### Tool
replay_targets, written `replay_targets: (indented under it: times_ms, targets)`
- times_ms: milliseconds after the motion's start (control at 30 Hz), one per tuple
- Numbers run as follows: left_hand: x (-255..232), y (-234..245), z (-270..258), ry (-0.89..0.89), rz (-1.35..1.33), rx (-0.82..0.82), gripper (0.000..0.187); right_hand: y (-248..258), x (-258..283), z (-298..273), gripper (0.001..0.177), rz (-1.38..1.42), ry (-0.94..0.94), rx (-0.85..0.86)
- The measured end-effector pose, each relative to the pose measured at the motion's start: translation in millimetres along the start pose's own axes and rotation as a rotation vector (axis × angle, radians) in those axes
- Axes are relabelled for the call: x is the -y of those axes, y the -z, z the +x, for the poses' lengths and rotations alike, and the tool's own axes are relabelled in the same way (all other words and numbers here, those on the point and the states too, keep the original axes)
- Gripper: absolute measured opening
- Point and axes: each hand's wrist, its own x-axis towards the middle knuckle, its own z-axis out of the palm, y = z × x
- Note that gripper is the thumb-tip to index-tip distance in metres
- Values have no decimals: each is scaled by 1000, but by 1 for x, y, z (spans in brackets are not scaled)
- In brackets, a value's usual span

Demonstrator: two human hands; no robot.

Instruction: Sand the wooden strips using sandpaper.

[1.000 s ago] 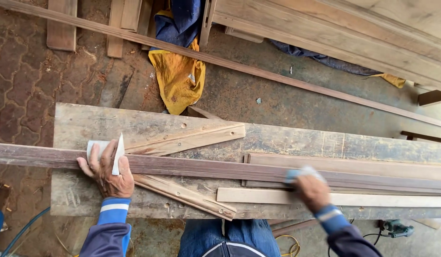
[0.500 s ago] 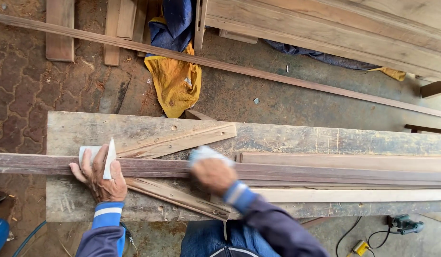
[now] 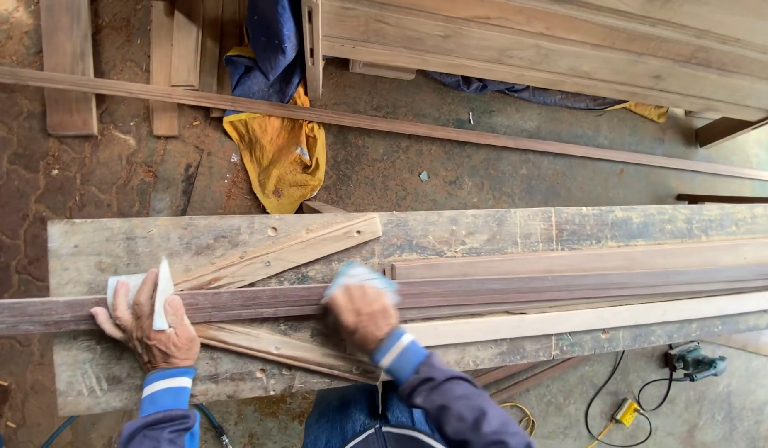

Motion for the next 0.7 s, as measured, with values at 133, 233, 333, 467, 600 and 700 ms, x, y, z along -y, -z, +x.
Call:
replay_targets:
  times_ms: [133,233,333,467,600,700]
  targets:
    - [4,-1,1,-13,4,9,50,27,-55,-21,9,51,189,148]
    - [3,-2,-1,5,2,0,49,56,-141,-85,12,55,48,124]
    - [0,-6,-1,-15,11,-12,49,78,-135,-79,10,50,19,66]
    - [1,-10,-4,-27,-7,-85,46,72,-74,-39,10,60,11,33]
    - [1,-6,1,13,7,-30,45,4,48,45,25,-122,245,-92]
    - [-1,-3,2,30,-20,-29,48,-23,111,115,15,-246,355,370]
